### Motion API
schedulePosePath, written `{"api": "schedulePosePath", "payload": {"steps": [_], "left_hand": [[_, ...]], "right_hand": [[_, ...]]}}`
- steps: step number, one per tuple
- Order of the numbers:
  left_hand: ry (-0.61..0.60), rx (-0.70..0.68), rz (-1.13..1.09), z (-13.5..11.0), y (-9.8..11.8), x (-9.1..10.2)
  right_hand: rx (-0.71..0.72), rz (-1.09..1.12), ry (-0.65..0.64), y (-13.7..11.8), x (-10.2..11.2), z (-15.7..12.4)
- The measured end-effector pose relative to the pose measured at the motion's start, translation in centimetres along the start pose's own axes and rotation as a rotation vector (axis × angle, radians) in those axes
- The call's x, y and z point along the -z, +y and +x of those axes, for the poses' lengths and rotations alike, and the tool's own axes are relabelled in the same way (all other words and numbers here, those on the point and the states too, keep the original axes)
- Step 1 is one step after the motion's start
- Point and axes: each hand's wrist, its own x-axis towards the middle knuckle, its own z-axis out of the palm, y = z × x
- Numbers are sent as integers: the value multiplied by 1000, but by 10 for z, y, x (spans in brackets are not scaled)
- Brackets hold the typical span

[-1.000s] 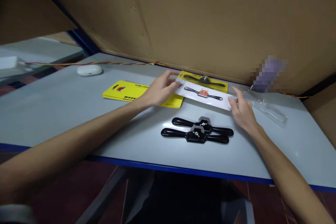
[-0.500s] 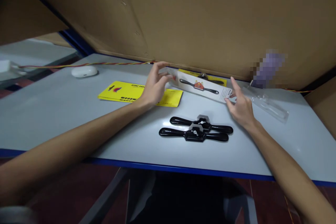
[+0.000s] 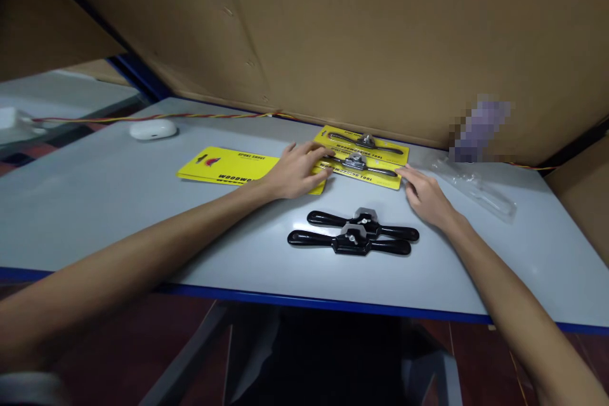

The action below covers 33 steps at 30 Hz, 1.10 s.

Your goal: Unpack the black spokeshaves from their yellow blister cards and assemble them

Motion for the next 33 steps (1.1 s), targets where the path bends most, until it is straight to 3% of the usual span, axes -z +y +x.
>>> {"api": "schedulePosePath", "payload": {"steps": [3,5,10,13,20,28,33], "left_hand": [[-83,-49,128,-2,-1,1],[-123,-63,146,-2,-2,2],[-124,-53,168,-3,-1,3],[-84,-40,171,-2,-1,2],[36,-52,55,10,-15,-5],[181,-148,14,9,-16,-14],[352,-247,47,8,-7,-4]], "right_hand": [[-28,4,-129,-2,2,0],[-80,-54,-143,1,6,-1],[-237,-279,29,25,30,-8],[-269,-262,126,32,39,-8],[-265,122,34,-4,14,4],[-666,1047,272,-7,8,11],[-624,1081,377,-8,5,12]]}}
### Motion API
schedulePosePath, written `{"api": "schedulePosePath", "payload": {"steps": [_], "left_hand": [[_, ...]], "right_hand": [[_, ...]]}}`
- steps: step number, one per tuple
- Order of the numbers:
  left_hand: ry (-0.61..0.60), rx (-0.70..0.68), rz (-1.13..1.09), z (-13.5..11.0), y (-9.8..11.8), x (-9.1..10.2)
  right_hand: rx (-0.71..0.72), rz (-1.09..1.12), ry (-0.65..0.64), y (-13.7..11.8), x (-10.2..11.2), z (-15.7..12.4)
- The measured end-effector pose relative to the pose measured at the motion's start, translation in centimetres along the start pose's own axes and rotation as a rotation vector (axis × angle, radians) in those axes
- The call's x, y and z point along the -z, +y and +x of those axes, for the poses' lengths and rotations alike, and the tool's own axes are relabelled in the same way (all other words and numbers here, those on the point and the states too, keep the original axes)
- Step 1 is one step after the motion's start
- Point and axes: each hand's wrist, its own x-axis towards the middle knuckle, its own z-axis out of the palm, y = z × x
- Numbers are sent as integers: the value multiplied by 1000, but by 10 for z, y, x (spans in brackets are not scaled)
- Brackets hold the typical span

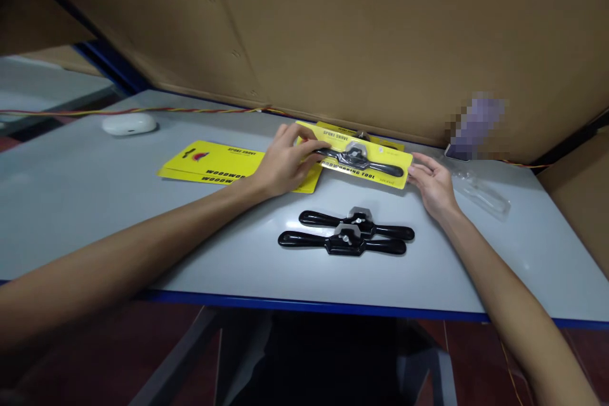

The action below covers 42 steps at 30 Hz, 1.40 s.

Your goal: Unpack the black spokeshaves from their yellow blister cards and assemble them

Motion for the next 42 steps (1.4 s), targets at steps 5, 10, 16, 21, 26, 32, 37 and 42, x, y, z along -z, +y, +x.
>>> {"api": "schedulePosePath", "payload": {"steps": [5,10,16,21,26,32,37,42], "left_hand": [[23,45,-14,0,5,3],[4,40,-87,-4,3,-1],[-36,87,-105,-3,1,0],[-23,92,-107,-2,-1,2],[-48,100,-96,-1,-2,4],[-39,77,-107,-1,-4,4],[-54,71,-125,-1,-8,1],[-109,101,-89,0,-5,0]], "right_hand": [[42,-32,-23,-7,1,-1],[12,-74,-82,-17,4,-6],[-26,-61,-158,-21,2,-10],[-2,-33,-237,-25,-1,-15],[13,-84,-293,-26,1,-17],[63,-119,-233,-22,3,-13],[100,-187,-236,-16,5,-9],[315,-551,-196,-12,3,-8]]}}
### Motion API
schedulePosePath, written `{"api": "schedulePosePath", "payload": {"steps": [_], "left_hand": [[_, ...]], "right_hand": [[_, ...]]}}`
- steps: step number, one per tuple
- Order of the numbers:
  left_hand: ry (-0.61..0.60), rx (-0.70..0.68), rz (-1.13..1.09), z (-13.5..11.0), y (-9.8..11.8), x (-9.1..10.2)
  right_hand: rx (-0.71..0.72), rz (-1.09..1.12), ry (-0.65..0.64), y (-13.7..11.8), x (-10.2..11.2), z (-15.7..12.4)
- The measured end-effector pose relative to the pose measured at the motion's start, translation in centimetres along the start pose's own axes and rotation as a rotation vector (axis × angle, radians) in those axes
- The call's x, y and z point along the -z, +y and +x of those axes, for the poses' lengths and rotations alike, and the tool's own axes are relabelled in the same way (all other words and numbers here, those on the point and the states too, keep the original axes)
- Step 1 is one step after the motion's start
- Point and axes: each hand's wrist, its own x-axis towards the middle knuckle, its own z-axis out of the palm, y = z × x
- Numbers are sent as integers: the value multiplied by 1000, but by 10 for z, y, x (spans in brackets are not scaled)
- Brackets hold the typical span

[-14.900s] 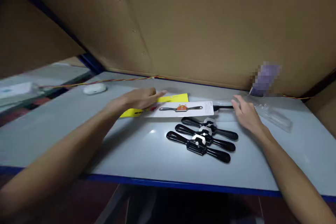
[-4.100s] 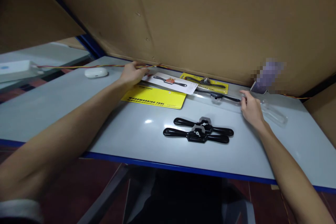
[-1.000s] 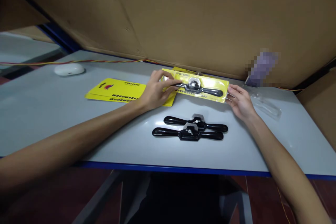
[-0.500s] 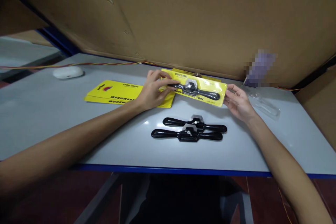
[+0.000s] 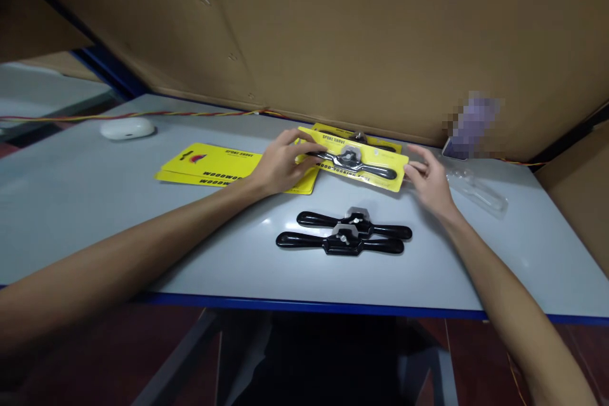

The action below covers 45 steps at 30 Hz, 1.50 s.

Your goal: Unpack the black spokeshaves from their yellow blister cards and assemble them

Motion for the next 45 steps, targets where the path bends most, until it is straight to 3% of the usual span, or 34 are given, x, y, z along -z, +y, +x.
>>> {"api": "schedulePosePath", "payload": {"steps": [3,6,9,12,14,18,21,23,25,28,31,33,35,37,39,42,45], "left_hand": [[-41,113,32,3,0,1],[8,176,60,6,0,6],[36,148,98,7,6,16],[-93,140,101,8,17,27],[-170,108,96,7,25,33],[-405,-48,35,5,31,36],[-490,-67,116,3,29,33],[-501,-22,200,2,28,29],[-525,7,249,2,27,26],[-556,12,284,1,27,25],[-553,2,321,2,27,29],[-484,11,386,4,24,36],[-340,14,452,5,21,45],[-208,-70,458,6,19,54],[-172,-256,394,4,22,61],[-236,-482,267,-1,34,64],[-318,-526,225,-6,46,61]], "right_hand": [[160,-526,-25,-3,9,-1],[151,-863,41,9,35,-3],[85,-1028,133,41,69,-7],[40,-1033,78,70,94,-9],[31,-1025,95,72,98,-7],[103,-1101,212,28,83,-5],[265,-959,296,-14,59,-8],[336,-781,183,-34,40,-14],[382,-654,-27,-46,21,-23],[456,-560,-237,-54,-3,-33],[500,-542,-336,-56,-15,-38],[517,-536,-334,-55,-16,-38],[526,-508,-328,-55,-16,-38],[528,-463,-354,-56,-16,-38],[525,-423,-398,-57,-18,-40],[485,-402,-443,-57,-24,-42],[407,-403,-440,-52,-28,-40]]}}
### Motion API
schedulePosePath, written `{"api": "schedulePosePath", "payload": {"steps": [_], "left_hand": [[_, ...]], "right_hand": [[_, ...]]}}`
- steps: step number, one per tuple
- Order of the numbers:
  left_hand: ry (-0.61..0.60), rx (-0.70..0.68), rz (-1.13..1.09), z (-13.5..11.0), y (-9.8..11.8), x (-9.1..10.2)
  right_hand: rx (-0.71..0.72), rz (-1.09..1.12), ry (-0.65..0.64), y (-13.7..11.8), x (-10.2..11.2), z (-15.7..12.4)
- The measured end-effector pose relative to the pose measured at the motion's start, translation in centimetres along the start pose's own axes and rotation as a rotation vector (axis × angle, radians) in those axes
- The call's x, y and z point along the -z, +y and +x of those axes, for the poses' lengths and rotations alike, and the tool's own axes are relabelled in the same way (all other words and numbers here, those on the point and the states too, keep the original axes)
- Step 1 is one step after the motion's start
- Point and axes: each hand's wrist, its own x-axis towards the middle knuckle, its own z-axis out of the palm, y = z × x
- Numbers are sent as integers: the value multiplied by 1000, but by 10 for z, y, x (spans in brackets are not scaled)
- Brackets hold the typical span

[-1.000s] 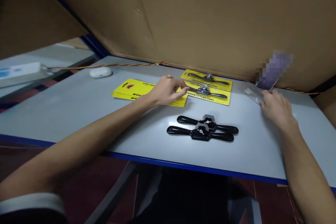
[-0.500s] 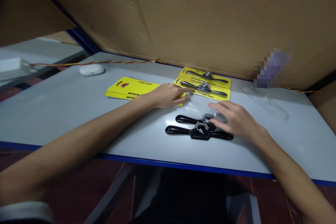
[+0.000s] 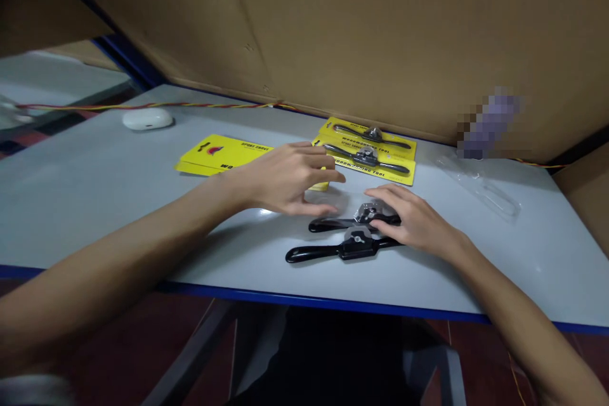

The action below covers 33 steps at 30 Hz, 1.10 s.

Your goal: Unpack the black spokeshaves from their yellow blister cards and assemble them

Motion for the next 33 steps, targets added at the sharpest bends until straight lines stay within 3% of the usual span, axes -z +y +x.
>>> {"api": "schedulePosePath", "payload": {"steps": [5,9,16,27,33], "left_hand": [[-145,32,-44,3,5,-7],[-180,83,-50,5,5,-16],[-62,105,58,12,12,-38],[-27,62,-28,13,5,-50],[1,141,-75,12,6,-53]], "right_hand": [[-123,-72,40,10,1,2],[-153,-176,80,11,6,2],[-171,-169,-95,16,16,-5],[-210,-448,-84,36,16,-7],[-203,-404,-95,38,25,-8]]}}
